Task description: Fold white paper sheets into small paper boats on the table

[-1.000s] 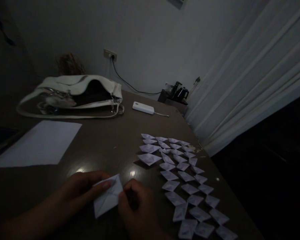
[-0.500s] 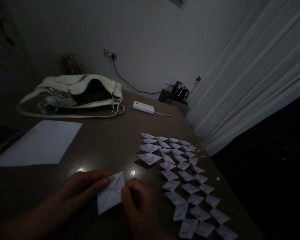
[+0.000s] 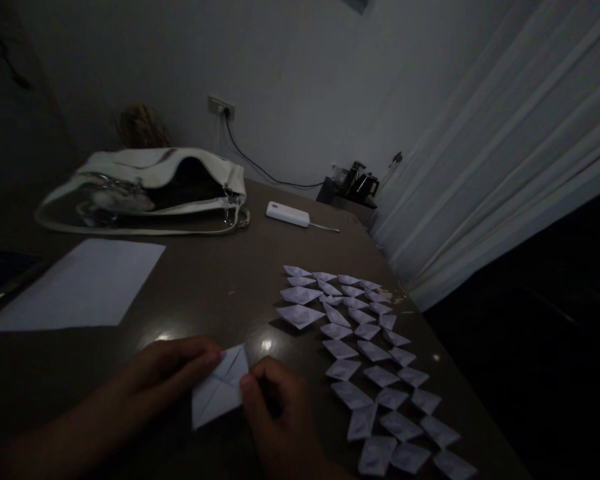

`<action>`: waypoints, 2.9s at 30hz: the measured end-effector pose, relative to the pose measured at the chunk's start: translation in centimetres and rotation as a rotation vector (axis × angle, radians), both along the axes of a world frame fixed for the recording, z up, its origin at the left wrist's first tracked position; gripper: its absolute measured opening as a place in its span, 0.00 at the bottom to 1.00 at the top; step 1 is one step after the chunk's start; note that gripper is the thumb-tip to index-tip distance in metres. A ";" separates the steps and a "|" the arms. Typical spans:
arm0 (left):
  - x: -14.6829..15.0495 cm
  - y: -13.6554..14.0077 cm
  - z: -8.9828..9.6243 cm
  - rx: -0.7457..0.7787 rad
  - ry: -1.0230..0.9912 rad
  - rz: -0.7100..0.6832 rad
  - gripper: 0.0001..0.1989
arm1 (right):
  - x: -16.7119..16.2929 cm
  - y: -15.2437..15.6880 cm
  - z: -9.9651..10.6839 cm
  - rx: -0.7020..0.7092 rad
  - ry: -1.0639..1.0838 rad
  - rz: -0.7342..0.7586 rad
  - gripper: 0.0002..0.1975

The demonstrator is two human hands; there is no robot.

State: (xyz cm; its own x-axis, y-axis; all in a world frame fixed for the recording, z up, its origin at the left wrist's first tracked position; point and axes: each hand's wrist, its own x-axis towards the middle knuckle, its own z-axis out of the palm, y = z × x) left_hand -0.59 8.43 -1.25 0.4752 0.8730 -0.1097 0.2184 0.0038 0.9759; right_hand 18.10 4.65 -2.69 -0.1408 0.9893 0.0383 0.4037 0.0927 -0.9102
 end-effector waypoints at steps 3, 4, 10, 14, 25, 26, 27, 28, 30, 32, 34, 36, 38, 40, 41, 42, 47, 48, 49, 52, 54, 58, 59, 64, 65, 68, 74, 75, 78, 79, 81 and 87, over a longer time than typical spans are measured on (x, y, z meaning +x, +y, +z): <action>0.1 0.0 -0.2 -0.028 -0.018 -0.044 0.18 | 0.0 -0.1 -0.1 0.015 -0.020 -0.002 0.16; 0.1 0.0 -0.2 -0.021 0.003 -0.056 0.18 | 0.0 -0.1 -0.1 0.017 -0.021 -0.001 0.16; 0.1 -0.1 -0.2 -0.024 0.064 -0.021 0.23 | 0.0 0.0 0.1 -0.025 0.048 0.033 0.17; 0.0 0.1 -0.3 -0.097 -0.086 -0.039 0.23 | 0.1 -0.1 0.3 -0.029 0.084 0.053 0.19; -0.1 -0.2 -0.6 -0.178 -0.110 0.006 0.25 | 0.2 -0.1 0.4 0.049 0.048 0.065 0.18; -0.1 -0.3 -0.6 -0.158 -0.087 0.053 0.25 | 0.2 -0.1 0.4 0.047 0.051 0.065 0.18; -0.2 -0.4 -0.5 -0.137 -0.069 0.082 0.25 | 0.2 -0.1 0.5 0.046 0.059 0.062 0.18; -0.2 -0.5 -0.4 -0.116 -0.059 0.089 0.25 | 0.2 -0.2 0.5 0.040 0.075 0.059 0.19; -0.2 -0.5 -0.1 -0.080 -0.058 0.048 0.25 | 0.2 -0.2 0.6 0.022 0.122 0.044 0.20; -0.2 -0.3 0.2 -0.050 -0.065 -0.006 0.24 | 0.1 -0.1 0.6 0.011 0.170 0.015 0.21; -0.2 -0.2 0.4 -0.036 -0.067 -0.049 0.24 | 0.0 0.0 0.5 0.007 0.212 -0.021 0.22; -0.1 -0.1 0.4 -0.045 -0.070 -0.091 0.23 | 0.0 0.1 0.3 0.015 0.250 -0.053 0.22; 0.0 0.0 0.2 -0.069 -0.092 -0.121 0.24 | 0.0 0.2 0.1 0.020 0.269 -0.068 0.22; -0.1 0.0 -0.2 -0.080 -0.137 -0.134 0.25 | 0.0 0.2 0.0 0.019 0.266 -0.063 0.21; -0.1 -0.1 -0.4 -0.082 -0.164 -0.133 0.25 | 0.0 0.2 0.0 0.015 0.263 -0.060 0.22; -0.1 -0.1 -0.6 -0.087 -0.189 -0.130 0.25 | 0.0 0.2 0.0 0.014 0.262 -0.057 0.22; -0.3 -0.1 -1.1 -0.172 -0.274 -0.160 0.27 | -0.1 0.0 0.1 0.021 0.268 -0.016 0.22; -0.3 -0.2 -1.0 -0.173 -0.267 -0.157 0.26 | -0.1 -0.1 0.1 0.024 0.268 -0.008 0.22; -0.3 -0.2 -0.8 -0.163 -0.252 -0.147 0.26 | 0.0 -0.1 0.0 0.028 0.270 -0.003 0.22; -0.3 -0.4 -0.5 -0.120 -0.176 -0.132 0.25 | 0.2 -0.2 -0.4 0.023 0.268 0.029 0.22; -0.4 -0.6 -0.4 -0.108 -0.112 -0.136 0.25 | 0.4 -0.2 -0.6 0.017 0.236 0.071 0.23; -0.6 -0.8 -0.4 -0.170 -0.019 -0.104 0.25 | 0.7 -0.2 -0.7 0.038 0.128 0.100 0.23; -0.6 -0.8 -0.3 -0.200 -0.013 -0.099 0.26 | 0.7 -0.2 -0.7 0.038 0.118 0.092 0.23; -0.8 -1.0 -0.5 -0.220 0.047 -0.101 0.29 | 1.0 -0.4 -1.0 -0.013 0.110 0.131 0.22; -0.8 -1.0 -0.5 -0.204 0.073 -0.102 0.29 | 1.2 -0.5 -1.3 -0.008 0.083 0.142 0.21; -1.0 -1.2 -0.6 -0.169 0.128 -0.120 0.28 | 1.8 -1.0 -2.7 0.041 -0.010 0.015 0.15; -1.0 -1.0 -0.5 -0.132 0.067 -0.274 0.29 | 2.4 -1.1 -4.1 -0.042 0.066 0.110 0.13; -1.1 -1.0 -0.6 -0.120 0.084 -0.262 0.28 | 2.4 -1.1 -4.1 -0.054 0.066 0.135 0.12; -1.4 -1.1 -1.0 -0.085 0.167 -0.172 0.26 | 2.2 -1.0 -3.7 -0.051 0.068 0.126 0.12; -1.4 -1.1 -1.1 -0.088 0.179 -0.179 0.26 | 2.1 -1.0 -3.5 -0.036 0.082 0.112 0.12; -1.5 -1.2 -1.1 -0.086 0.195 -0.218 0.28 | 1.9 -1.0 -3.0 -0.006 0.111 0.125 0.13; -1.3 -1.2 -0.8 -0.062 0.166 -0.198 0.28 | 1.0 -0.5 -1.6 -0.048 0.121 0.162 0.19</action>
